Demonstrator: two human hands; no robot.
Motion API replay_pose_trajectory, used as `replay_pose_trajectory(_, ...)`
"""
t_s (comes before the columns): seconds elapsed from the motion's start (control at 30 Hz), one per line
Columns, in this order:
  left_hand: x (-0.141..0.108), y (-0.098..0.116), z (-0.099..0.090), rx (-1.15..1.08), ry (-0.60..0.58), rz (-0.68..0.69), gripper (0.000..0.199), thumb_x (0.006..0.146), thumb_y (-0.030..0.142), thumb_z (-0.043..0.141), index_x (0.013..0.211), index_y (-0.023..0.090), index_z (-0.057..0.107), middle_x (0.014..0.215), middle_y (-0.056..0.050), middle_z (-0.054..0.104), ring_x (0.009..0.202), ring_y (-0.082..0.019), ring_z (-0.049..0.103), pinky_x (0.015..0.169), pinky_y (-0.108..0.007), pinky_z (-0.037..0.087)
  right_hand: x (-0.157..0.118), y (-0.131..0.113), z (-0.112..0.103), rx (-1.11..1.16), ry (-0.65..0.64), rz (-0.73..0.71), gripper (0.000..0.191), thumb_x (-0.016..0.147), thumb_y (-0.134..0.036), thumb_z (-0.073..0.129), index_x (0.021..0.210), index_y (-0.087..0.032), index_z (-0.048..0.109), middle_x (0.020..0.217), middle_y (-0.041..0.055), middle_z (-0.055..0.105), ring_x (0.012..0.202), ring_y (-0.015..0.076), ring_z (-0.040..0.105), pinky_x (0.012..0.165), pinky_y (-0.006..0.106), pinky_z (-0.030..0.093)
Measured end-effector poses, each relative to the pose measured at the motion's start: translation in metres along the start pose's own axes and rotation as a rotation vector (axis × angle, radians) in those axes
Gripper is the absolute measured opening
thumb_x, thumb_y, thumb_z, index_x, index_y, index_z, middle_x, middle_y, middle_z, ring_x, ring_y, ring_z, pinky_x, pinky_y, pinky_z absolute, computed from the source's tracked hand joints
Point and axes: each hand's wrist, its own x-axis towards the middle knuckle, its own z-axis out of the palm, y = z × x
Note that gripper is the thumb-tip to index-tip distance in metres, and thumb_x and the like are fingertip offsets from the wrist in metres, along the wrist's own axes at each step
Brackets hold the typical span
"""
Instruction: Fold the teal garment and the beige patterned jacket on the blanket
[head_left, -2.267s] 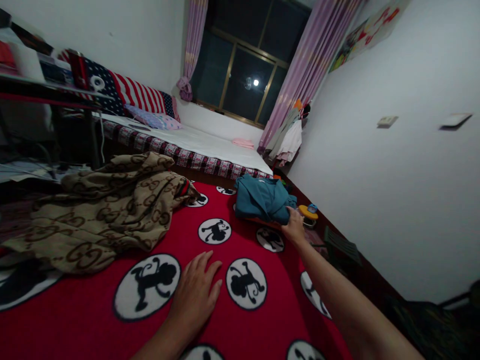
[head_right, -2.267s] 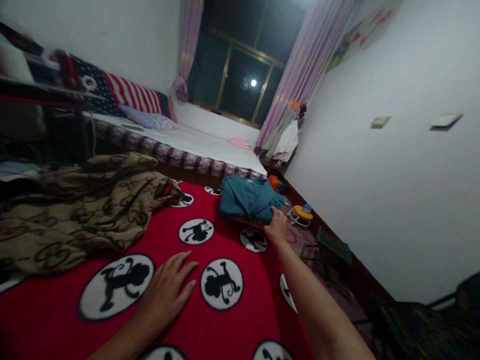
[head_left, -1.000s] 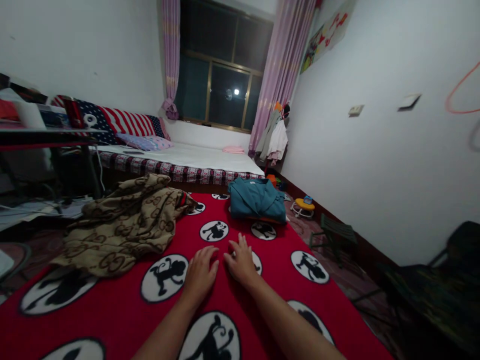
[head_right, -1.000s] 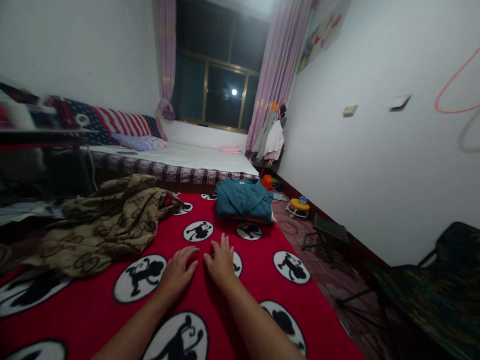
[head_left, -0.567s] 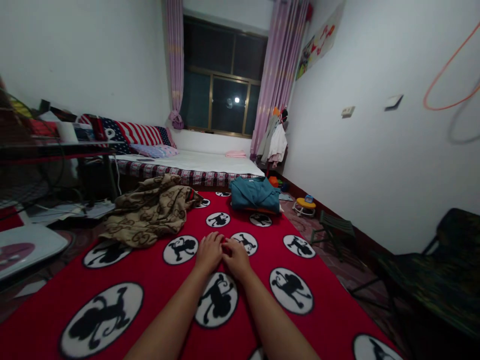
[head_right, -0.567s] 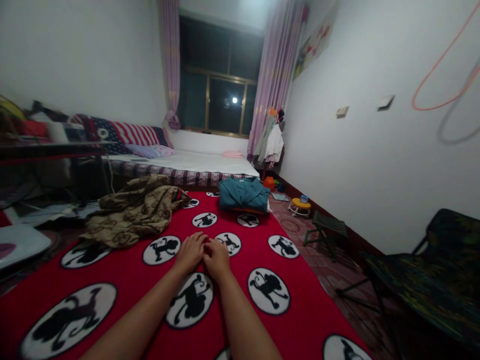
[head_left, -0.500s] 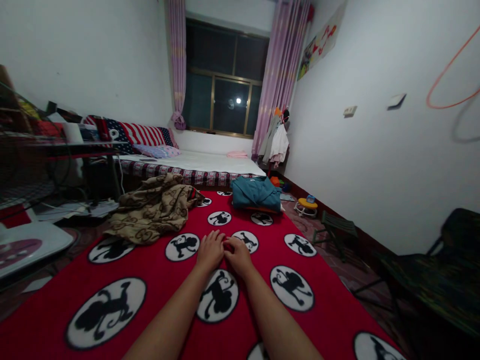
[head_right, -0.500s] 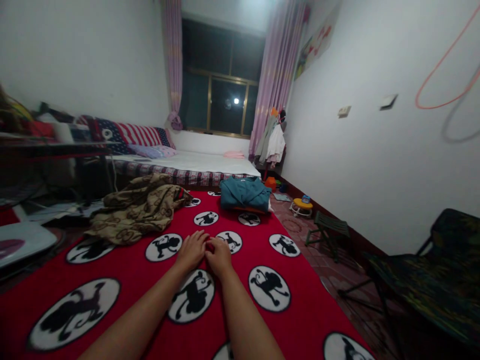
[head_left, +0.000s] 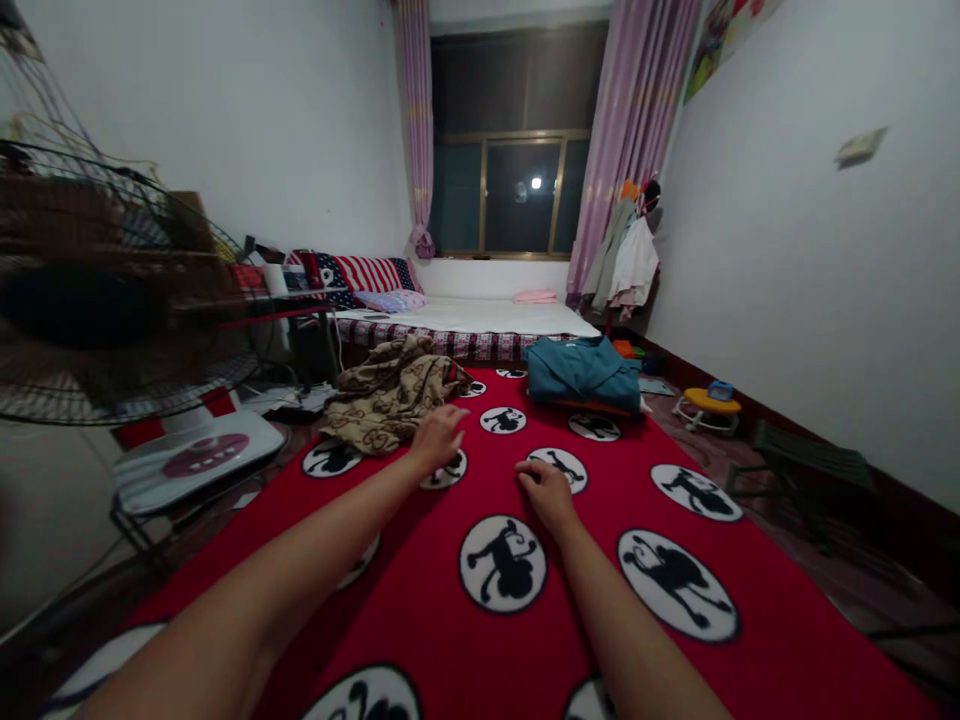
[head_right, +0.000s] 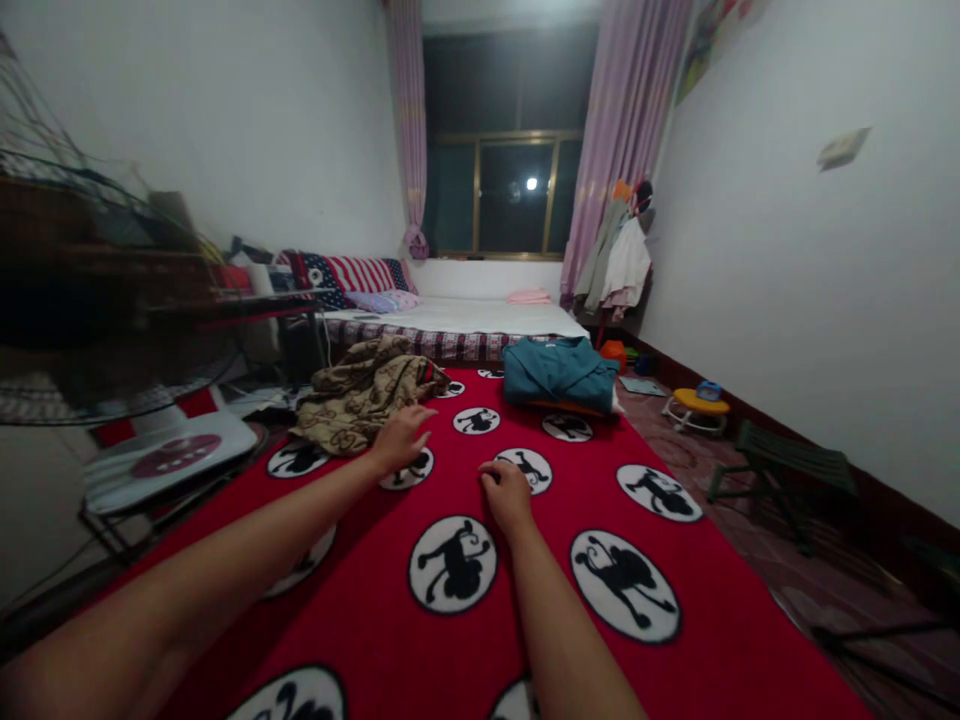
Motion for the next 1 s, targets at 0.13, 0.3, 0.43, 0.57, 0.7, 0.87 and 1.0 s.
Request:
replay_pose_trajectory(0.13,0.030,-0.066,-0.025,0.097,0.155,-0.275,0.058,0.083,0.029,0.055,0.137,0.010,0.040,0.138,-0.021,0.042,0.130,-0.035,0.036,0.108,-0.048,0.027,0.000,0.001,0.002,-0.032,0.015,-0.042,0.021,0.074,-0.014,0.053,0.080,-0.020,0.072,0.090,0.0042,0.073,0.091,0.0195,0.064,0.088,0.032,0.045)
replay_pose_trajectory(0.3,0.058,-0.119,-0.015,0.038,0.148,-0.617,0.097,0.071,0.063,0.063,0.143,0.007,0.030,0.138,-0.025,0.043,0.131,-0.036,0.040,0.105,-0.042,0.033,-0.001,-0.003,0.002,-0.047,0.026,-0.054,0.020,0.075,-0.011,0.053,0.077,-0.021,0.071,0.090,0.0040,0.072,0.091,0.0194,0.063,0.089,0.032,0.044)
replay_pose_trajectory(0.43,0.075,-0.126,0.007,-0.058,0.072,-0.628,0.116,0.063,0.071,0.064,0.149,0.010,0.014,0.144,-0.026,0.035,0.132,-0.038,0.038,0.102,-0.043,0.037,-0.003,-0.007,0.002,-0.065,0.028,-0.075,0.021,0.075,-0.007,0.054,0.074,-0.021,0.070,0.090,0.0042,0.071,0.093,0.0200,0.061,0.091,0.034,0.042)
replay_pose_trajectory(0.57,0.084,-0.119,0.022,-0.008,-0.010,-0.698,0.121,0.063,0.068,0.066,0.150,0.012,0.004,0.139,-0.030,0.039,0.126,-0.042,0.045,0.095,-0.047,0.041,-0.004,-0.011,0.003,-0.060,0.035,-0.072,0.022,0.075,-0.005,0.054,0.072,-0.021,0.070,0.089,0.0041,0.070,0.092,0.0196,0.060,0.089,0.033,0.042)
replay_pose_trajectory(0.7,0.091,-0.117,0.024,0.115,-0.026,-0.777,0.101,0.065,0.060,0.065,0.144,0.013,0.025,0.129,-0.028,0.051,0.118,-0.043,0.050,0.091,-0.050,0.043,-0.005,-0.012,0.003,-0.068,0.045,-0.055,0.023,0.076,-0.005,0.054,0.073,-0.021,0.070,0.088,0.0036,0.069,0.092,0.0193,0.059,0.088,0.033,0.041)
replay_pose_trajectory(0.87,0.099,-0.127,0.017,0.105,-0.034,-0.744,0.065,0.062,0.043,0.068,0.115,0.009,0.057,0.118,-0.027,0.060,0.110,-0.042,0.056,0.086,-0.047,0.047,-0.004,-0.011,0.005,-0.075,0.045,-0.044,0.023,0.076,-0.006,0.054,0.074,-0.022,0.071,0.088,0.0027,0.069,0.092,0.0190,0.058,0.088,0.032,0.041)
replay_pose_trajectory(1.0,0.095,-0.129,0.007,0.037,0.031,-0.713,0.038,0.059,0.031,0.069,0.092,0.012,0.065,0.099,-0.021,0.069,0.100,-0.040,0.062,0.079,-0.043,0.050,-0.002,-0.009,0.005,-0.075,0.053,-0.042,0.022,0.075,-0.007,0.054,0.073,-0.022,0.070,0.087,0.0030,0.069,0.090,0.0192,0.059,0.087,0.032,0.041)
